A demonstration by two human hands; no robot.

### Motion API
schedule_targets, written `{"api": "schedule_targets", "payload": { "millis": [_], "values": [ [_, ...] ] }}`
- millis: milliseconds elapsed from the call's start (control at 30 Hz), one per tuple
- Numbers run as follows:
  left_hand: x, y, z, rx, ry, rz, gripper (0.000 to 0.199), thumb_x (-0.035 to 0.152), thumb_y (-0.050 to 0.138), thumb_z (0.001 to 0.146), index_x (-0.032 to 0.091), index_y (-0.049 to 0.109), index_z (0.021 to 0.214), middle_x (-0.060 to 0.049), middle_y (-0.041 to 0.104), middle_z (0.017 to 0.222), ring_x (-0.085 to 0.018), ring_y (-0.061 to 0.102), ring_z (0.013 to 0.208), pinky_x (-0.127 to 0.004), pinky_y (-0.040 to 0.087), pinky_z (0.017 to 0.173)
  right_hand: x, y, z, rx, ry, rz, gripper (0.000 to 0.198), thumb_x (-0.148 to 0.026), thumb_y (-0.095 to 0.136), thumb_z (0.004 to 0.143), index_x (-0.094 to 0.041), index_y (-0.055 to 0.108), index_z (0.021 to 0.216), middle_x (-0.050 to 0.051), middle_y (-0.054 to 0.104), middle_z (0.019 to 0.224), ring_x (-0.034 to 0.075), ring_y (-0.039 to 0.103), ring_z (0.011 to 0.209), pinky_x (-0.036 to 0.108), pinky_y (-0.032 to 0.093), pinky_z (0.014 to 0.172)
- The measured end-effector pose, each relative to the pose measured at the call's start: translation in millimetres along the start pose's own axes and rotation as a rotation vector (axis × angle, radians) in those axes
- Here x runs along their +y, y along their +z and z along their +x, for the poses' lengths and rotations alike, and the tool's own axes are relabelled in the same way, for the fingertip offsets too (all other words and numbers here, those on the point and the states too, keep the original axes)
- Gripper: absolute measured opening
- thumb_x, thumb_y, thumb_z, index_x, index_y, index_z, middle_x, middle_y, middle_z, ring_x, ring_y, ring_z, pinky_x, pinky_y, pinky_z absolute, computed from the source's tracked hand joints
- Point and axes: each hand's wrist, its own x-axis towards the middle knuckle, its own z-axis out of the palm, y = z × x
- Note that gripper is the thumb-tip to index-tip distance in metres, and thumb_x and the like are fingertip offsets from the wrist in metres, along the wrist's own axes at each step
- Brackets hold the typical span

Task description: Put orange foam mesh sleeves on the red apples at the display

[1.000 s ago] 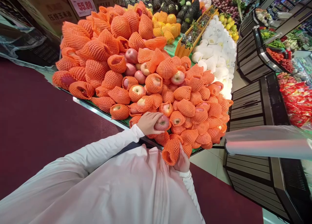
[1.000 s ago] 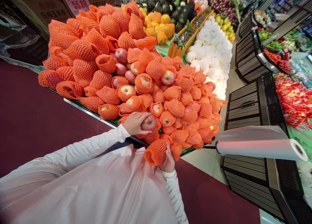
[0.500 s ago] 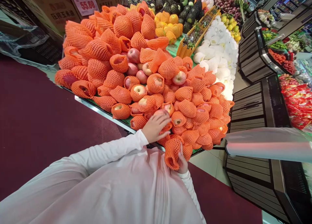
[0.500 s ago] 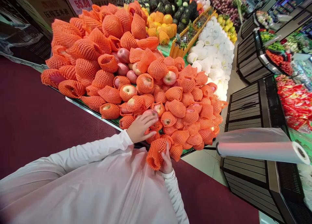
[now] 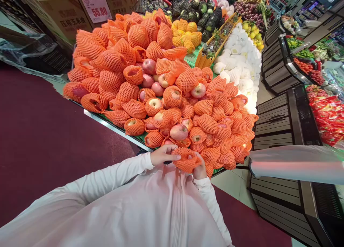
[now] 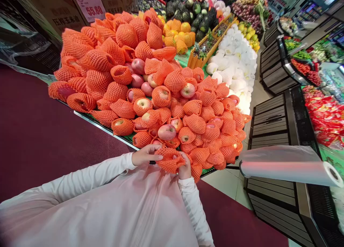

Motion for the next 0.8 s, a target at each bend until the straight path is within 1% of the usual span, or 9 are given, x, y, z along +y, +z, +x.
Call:
{"api": "schedule_targets", "payload": {
  "millis": [100,233,300,367,467,567,633,733,800],
  "values": [
    [1.9,-13.0,14.1,0.19,0.057,0.044,0.044,0.055,0.065,0.075,0.019,0.04,0.07,0.006,0.039,0.064,-0.008,0.037,0.056,-0.021,0.031,0.054,-9.3,3.0,28.9,0.019,-0.097,-0.108,0.017,-0.027,0.072,0.066,-0.019,0.069,0.08,0.0,0.068,0.076,0.017,0.06,0.07,0.031,0.051,0.071],
    [-3.0,-35.0,40.5,0.574,0.222,0.328,0.037,0.053,0.053,0.083,0.021,0.036,0.072,0.006,0.037,0.065,-0.011,0.039,0.06,-0.023,0.036,0.057,-18.5,20.9,70.6,0.162,-0.276,-0.214,0.018,-0.022,0.06,0.069,-0.02,0.063,0.087,0.001,0.065,0.092,0.018,0.058,0.091,0.034,0.044,0.093],
    [-6.1,-43.7,48.7,0.718,0.219,0.556,0.031,0.047,0.047,0.088,0.022,0.037,0.074,0.004,0.043,0.066,-0.013,0.046,0.062,-0.025,0.039,0.061,-20.3,31.7,86.2,0.211,-0.333,-0.272,0.023,-0.019,0.056,0.07,-0.022,0.06,0.093,0.003,0.063,0.1,0.019,0.055,0.099,0.036,0.039,0.099],
    [-7.3,-48.4,51.7,0.807,0.127,0.815,0.024,0.042,0.042,0.093,0.022,0.041,0.081,0.001,0.053,0.07,-0.016,0.055,0.063,-0.027,0.042,0.062,-19.7,40.1,95.5,0.229,-0.359,-0.34,0.03,-0.016,0.054,0.071,-0.022,0.059,0.099,0.004,0.062,0.105,0.02,0.054,0.103,0.037,0.036,0.101],
    [-4.9,-48.1,51.5,0.832,-0.103,1.181,0.025,0.041,0.036,0.096,0.019,0.047,0.094,-0.007,0.065,0.073,-0.022,0.064,0.063,-0.029,0.043,0.057,-15.9,45.6,99.9,0.213,-0.364,-0.444,0.034,-0.012,0.054,0.07,-0.022,0.06,0.103,0.006,0.062,0.105,0.023,0.053,0.103,0.039,0.034,0.102],
    [-1.2,-44.0,52.3,0.797,-0.264,1.376,0.032,0.04,0.032,0.098,0.015,0.051,0.104,-0.013,0.069,0.073,-0.027,0.069,0.063,-0.029,0.044,0.054,-12.7,44.5,100.0,0.191,-0.349,-0.524,0.032,-0.011,0.056,0.07,-0.021,0.062,0.099,0.008,0.062,0.101,0.026,0.053,0.102,0.041,0.034,0.102],
    [-0.2,-43.0,53.8,0.772,-0.287,1.402,0.036,0.037,0.031,0.099,0.013,0.05,0.116,-0.015,0.07,0.075,-0.028,0.07,0.065,-0.029,0.046,0.055,-12.5,42.4,100.0,0.175,-0.338,-0.576,0.031,-0.011,0.056,0.071,-0.021,0.063,0.099,0.009,0.061,0.1,0.028,0.054,0.101,0.041,0.036,0.1],
    [-1.8,-46.1,53.6,0.691,-0.26,1.386,0.041,0.03,0.033,0.098,0.015,0.04,0.136,-0.013,0.073,0.083,-0.027,0.071,0.072,-0.03,0.048,0.06,-13.1,39.9,97.4,0.086,-0.356,-0.699,0.037,-0.014,0.053,0.076,-0.019,0.06,0.112,0.011,0.06,0.109,0.028,0.054,0.107,0.041,0.039,0.1],
    [-5.5,-50.0,50.0,0.644,-0.245,1.34,0.043,0.026,0.036,0.096,0.019,0.041,0.138,-0.012,0.073,0.089,-0.026,0.071,0.077,-0.031,0.049,0.064,-11.5,39.7,91.9,0.019,-0.382,-0.792,0.043,-0.016,0.048,0.08,-0.018,0.055,0.122,0.013,0.057,0.118,0.027,0.053,0.114,0.042,0.039,0.103]
  ]
}}
